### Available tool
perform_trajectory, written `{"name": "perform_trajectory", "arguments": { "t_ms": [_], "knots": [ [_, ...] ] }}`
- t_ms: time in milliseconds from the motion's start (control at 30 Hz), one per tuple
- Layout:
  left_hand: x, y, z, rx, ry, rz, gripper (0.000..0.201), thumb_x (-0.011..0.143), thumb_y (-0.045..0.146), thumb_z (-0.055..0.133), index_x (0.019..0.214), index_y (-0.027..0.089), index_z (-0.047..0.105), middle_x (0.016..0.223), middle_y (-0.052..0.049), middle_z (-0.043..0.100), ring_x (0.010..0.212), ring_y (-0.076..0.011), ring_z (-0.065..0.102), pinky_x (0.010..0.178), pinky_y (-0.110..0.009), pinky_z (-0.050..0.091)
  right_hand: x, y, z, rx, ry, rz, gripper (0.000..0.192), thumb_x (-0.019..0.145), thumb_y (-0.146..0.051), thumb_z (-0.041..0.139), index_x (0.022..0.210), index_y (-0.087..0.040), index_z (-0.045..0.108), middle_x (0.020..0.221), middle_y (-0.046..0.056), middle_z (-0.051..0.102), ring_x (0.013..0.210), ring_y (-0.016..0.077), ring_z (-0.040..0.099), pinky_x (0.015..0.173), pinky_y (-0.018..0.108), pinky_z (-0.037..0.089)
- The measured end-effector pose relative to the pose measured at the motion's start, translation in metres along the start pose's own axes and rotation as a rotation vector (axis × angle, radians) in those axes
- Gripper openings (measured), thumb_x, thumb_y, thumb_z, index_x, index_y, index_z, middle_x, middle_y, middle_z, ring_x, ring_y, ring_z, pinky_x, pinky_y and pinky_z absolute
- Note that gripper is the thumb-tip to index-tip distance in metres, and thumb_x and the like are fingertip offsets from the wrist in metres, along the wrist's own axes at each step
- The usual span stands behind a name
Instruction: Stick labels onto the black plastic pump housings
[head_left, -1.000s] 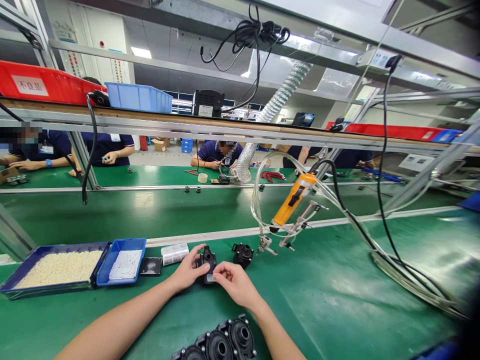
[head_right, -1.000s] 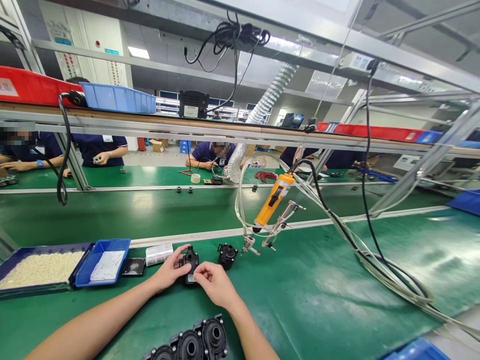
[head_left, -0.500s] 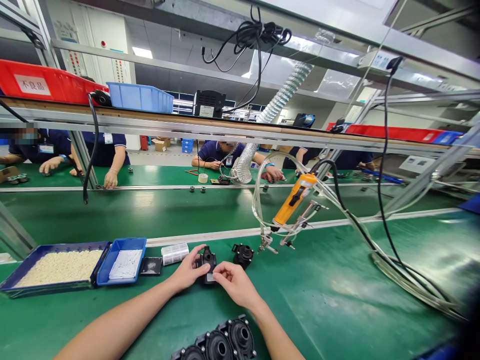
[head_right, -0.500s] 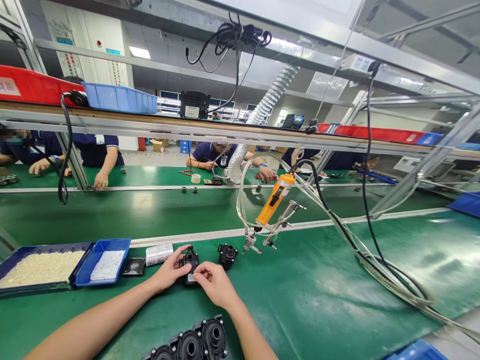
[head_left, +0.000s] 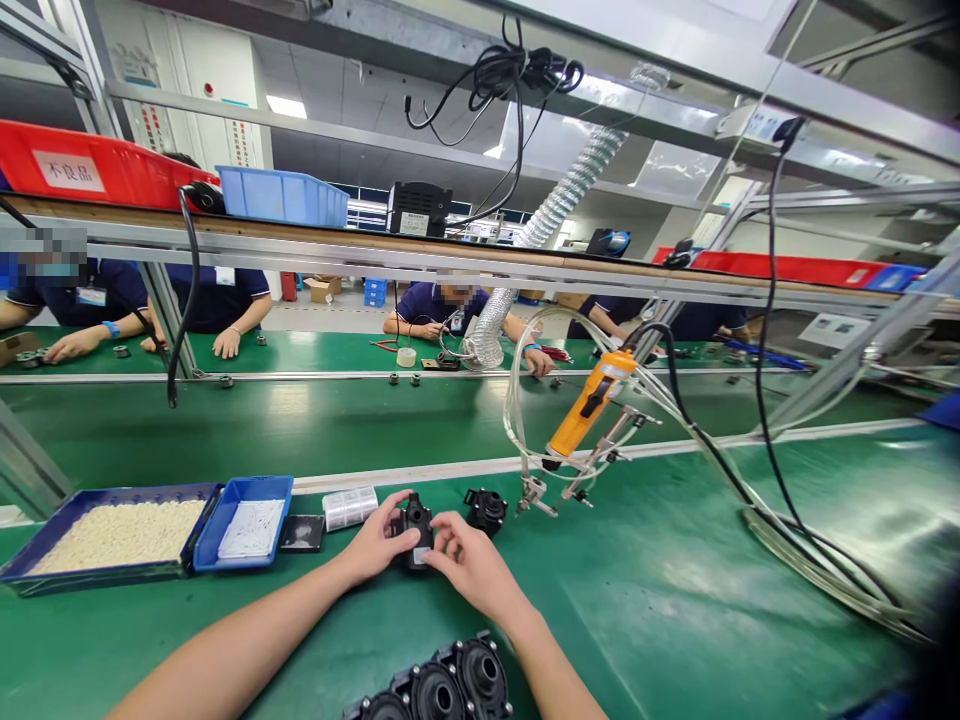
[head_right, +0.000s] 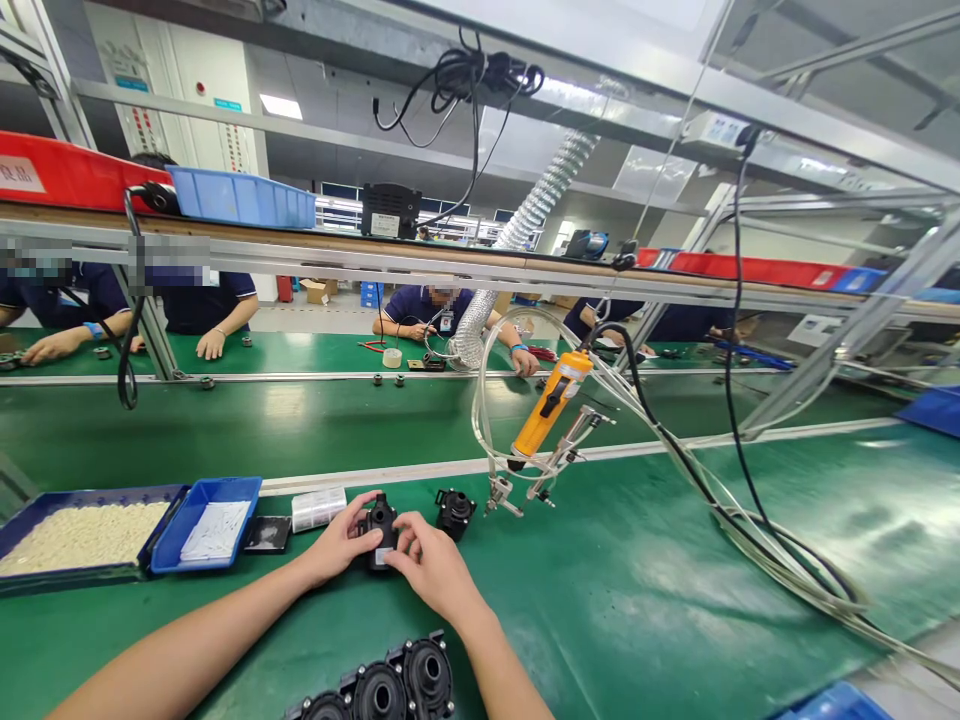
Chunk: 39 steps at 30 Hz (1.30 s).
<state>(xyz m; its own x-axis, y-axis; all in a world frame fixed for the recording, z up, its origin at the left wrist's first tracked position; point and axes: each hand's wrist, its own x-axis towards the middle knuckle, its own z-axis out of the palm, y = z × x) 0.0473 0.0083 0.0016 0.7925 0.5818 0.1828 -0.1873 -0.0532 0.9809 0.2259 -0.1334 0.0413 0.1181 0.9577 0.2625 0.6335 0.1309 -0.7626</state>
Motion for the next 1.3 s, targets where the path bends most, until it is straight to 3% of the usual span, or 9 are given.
{"name": "perform_trajectory", "arguments": {
  "t_ms": [200,300,500,667,800,900,1000,1167,1300],
  "knots": [
    [0.0,-0.001,-0.001,-0.027,-0.009,0.003,0.1,0.077,0.063,0.088,0.154,0.02,0.04,0.128,-0.015,0.067,0.121,-0.0314,0.065,0.114,-0.05,0.045,0.0,0.004,-0.01,-0.06,-0.032,0.059,0.045,0.096,-0.036,0.065,0.136,-0.024,0.051,0.087,-0.004,0.067,0.067,0.0145,0.059,0.07,0.029,0.044],
    [-0.004,-0.001,0.002,0.022,-0.021,0.068,0.093,0.083,0.057,0.085,0.156,0.021,0.039,0.131,-0.015,0.064,0.121,-0.031,0.065,0.112,-0.05,0.047,-0.001,-0.003,-0.004,-0.106,-0.053,0.081,0.066,0.091,-0.045,0.073,0.148,-0.026,0.046,0.089,-0.003,0.07,0.068,0.0166,0.062,0.069,0.03,0.044],
    [-0.018,0.003,0.01,0.257,-0.122,0.198,0.092,0.087,0.026,0.078,0.166,0.03,0.03,0.159,-0.015,0.048,0.147,-0.0333,0.05,0.126,-0.053,0.04,-0.001,-0.021,0.007,-0.361,-0.057,0.081,0.087,0.076,-0.036,0.08,0.154,-0.024,0.045,0.108,0.009,0.077,0.1,0.035,0.073,0.082,0.037,0.046],
    [-0.023,0.009,0.012,0.312,-0.283,0.271,0.106,0.083,0.027,0.083,0.169,0.031,0.022,0.164,-0.014,0.048,0.15,-0.0337,0.048,0.13,-0.056,0.035,-0.017,-0.023,-0.027,-0.35,-0.126,0.093,0.084,0.074,-0.034,0.083,0.151,-0.033,0.051,0.128,0.006,0.074,0.112,0.0336,0.069,0.092,0.037,0.047],
    [-0.026,0.015,0.013,0.348,-0.381,0.256,0.1,0.086,0.03,0.081,0.168,0.036,0.024,0.15,-0.011,0.063,0.136,-0.031,0.063,0.123,-0.055,0.045,-0.036,-0.015,-0.061,-0.243,-0.2,0.181,0.068,0.07,-0.023,0.079,0.135,-0.035,0.062,0.105,-0.002,0.076,0.088,0.0214,0.067,0.077,0.028,0.046],
    [-0.027,0.017,0.015,0.382,-0.369,0.249,0.094,0.087,0.034,0.079,0.167,0.034,0.029,0.134,-0.011,0.071,0.121,-0.0292,0.07,0.114,-0.053,0.052,-0.049,-0.004,-0.081,-0.105,-0.239,0.287,0.066,0.066,-0.012,0.069,0.129,-0.031,0.062,0.086,-0.007,0.069,0.068,0.0128,0.054,0.063,0.023,0.039],
    [-0.027,0.017,0.016,0.343,-0.364,0.242,0.085,0.091,0.037,0.075,0.165,0.032,0.033,0.128,-0.012,0.071,0.114,-0.0275,0.071,0.109,-0.051,0.055,-0.059,0.004,-0.099,-0.038,-0.267,0.319,0.066,0.06,-0.008,0.064,0.123,-0.025,0.061,0.082,-0.008,0.062,0.068,0.0114,0.047,0.061,0.022,0.037],
    [-0.023,0.015,0.015,0.29,-0.319,0.228,0.062,0.096,0.048,0.072,0.152,0.027,0.055,0.137,-0.016,0.065,0.119,-0.0286,0.069,0.109,-0.048,0.053,-0.068,0.008,-0.113,0.081,-0.4,0.339,0.071,0.053,-0.007,0.076,0.122,-0.022,0.066,0.084,-0.006,0.064,0.077,0.0145,0.059,0.069,0.022,0.047],
    [-0.018,0.009,0.013,0.201,-0.257,0.164,0.057,0.095,0.055,0.072,0.139,0.02,0.064,0.137,-0.019,0.062,0.119,-0.0296,0.069,0.103,-0.044,0.054,-0.072,0.016,-0.114,0.153,-0.533,0.402,0.087,0.043,-0.021,0.094,0.128,-0.02,0.074,0.091,0.001,0.073,0.075,0.019,0.07,0.065,0.023,0.051]
  ]
}}
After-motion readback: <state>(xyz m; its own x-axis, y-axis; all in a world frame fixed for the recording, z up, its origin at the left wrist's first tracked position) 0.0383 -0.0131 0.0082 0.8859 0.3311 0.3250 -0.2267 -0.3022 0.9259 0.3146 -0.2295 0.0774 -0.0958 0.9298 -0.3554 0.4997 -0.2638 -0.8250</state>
